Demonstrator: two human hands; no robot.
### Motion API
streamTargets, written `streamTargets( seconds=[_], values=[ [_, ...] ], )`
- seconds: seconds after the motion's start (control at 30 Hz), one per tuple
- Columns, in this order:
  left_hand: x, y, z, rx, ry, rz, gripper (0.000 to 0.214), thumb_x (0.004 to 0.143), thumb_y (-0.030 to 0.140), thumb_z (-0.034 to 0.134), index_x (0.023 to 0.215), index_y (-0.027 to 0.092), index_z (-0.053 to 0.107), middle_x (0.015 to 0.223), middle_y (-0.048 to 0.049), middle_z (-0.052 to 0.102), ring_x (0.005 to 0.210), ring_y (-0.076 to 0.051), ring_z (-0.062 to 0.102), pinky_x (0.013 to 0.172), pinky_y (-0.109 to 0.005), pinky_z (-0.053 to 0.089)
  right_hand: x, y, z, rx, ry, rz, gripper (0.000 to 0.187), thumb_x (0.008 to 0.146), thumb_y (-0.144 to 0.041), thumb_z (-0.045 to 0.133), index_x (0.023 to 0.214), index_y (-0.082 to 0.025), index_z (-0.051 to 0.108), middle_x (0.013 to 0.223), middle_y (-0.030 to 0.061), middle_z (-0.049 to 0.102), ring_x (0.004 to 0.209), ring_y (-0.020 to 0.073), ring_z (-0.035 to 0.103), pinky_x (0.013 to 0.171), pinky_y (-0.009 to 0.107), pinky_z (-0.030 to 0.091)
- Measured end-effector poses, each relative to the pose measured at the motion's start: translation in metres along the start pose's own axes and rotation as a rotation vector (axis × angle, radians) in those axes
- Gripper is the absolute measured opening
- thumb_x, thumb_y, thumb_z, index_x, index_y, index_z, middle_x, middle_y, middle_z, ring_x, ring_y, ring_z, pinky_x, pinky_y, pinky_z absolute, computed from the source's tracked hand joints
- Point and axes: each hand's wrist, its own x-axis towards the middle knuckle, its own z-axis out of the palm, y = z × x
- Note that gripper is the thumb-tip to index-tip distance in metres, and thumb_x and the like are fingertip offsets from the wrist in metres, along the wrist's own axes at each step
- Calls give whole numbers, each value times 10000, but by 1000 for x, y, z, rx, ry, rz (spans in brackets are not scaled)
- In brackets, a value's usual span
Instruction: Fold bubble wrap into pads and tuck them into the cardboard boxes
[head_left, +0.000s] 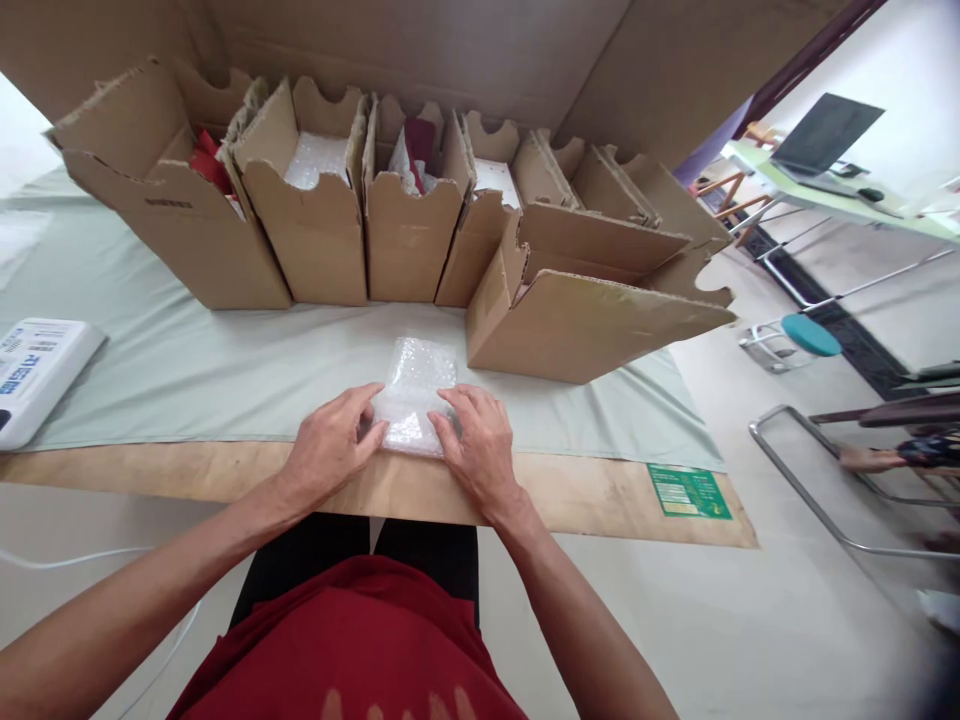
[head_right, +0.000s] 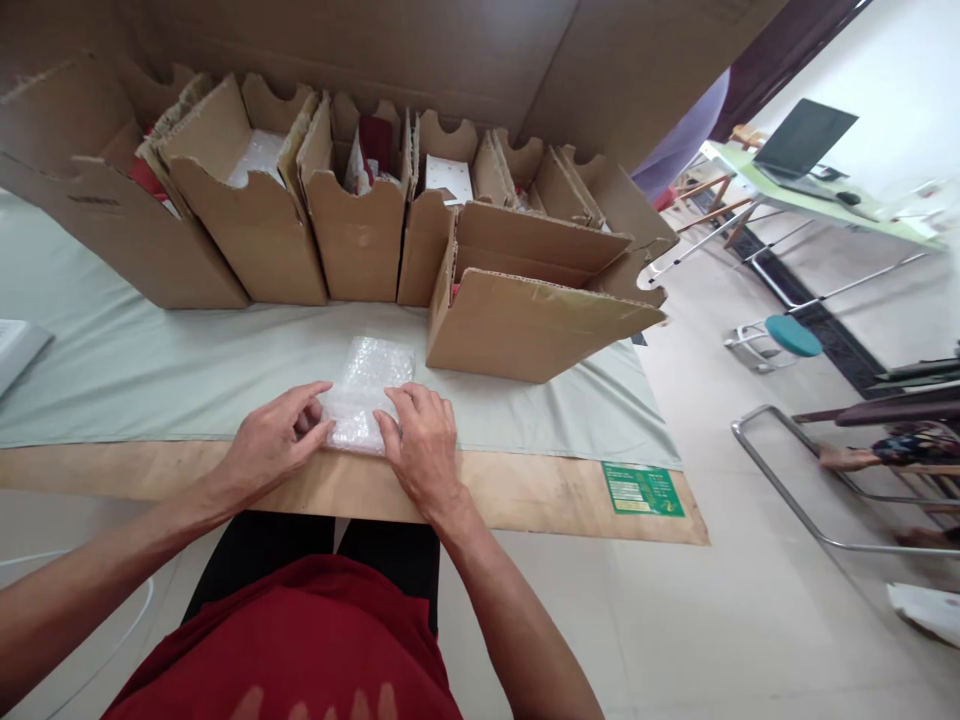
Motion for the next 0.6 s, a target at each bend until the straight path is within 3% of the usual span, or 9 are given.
streamTargets(
  seconds=[0.07, 0.17, 0.27, 0.33, 0.47, 0.6],
  values=[
    [3, -2, 5, 88, 39, 40, 413, 932, 268, 578, 1337, 201, 618, 1026, -58, 676, 698, -154, 611, 702, -306, 530, -6, -2, 1, -47, -11, -103, 236, 1018, -308, 577, 1193, -208, 701, 1250, 137, 708, 1124, 304, 645, 930, 449, 481],
    [2, -5, 8, 97, 80, 147, 309, 966, 303, 572, 1236, 199, 680, 1203, -123, 644, 890, -206, 658, 799, -356, 559, -13, -3, 0, -51, -172, -206, 268, 996, -266, 612, 1250, -217, 678, 1329, 134, 688, 1220, 319, 609, 974, 471, 457],
    [-4, -4, 2, 17, 87, 295, 307, 958, 376, 627, 1197, 196, 694, 1350, -163, 612, 1158, -298, 618, 978, -462, 527, -11, -4, -5, 50, -228, -156, 268, 1027, -212, 548, 1259, -218, 681, 1230, 114, 747, 1147, 287, 663, 963, 448, 467],
    [-8, -2, -6, -50, 45, 356, 299, 965, 355, 631, 1213, 196, 683, 1274, -141, 672, 1185, -297, 609, 1016, -471, 498, -6, -5, -10, 167, -257, -93, 270, 1050, -246, 527, 1272, -230, 680, 1170, 82, 775, 1058, 254, 703, 955, 417, 483],
    [-1, 0, -15, -95, -44, 226, 302, 983, 333, 588, 1224, 181, 688, 985, -70, 743, 912, -223, 665, 864, -381, 526, 2, -6, -13, 249, -341, 44, 286, 1043, -323, 550, 1283, -232, 676, 1200, 63, 770, 1028, 245, 714, 935, 397, 505],
    [27, 0, -4, 17, -63, 13, 357, 940, 363, 595, 1208, 157, 711, 849, -48, 719, 780, -223, 649, 793, -369, 533, 15, 3, -8, 57, -200, 75, 290, 1021, -355, 565, 1212, -187, 704, 1242, 123, 731, 1149, 301, 654, 983, 448, 473]
  ],
)
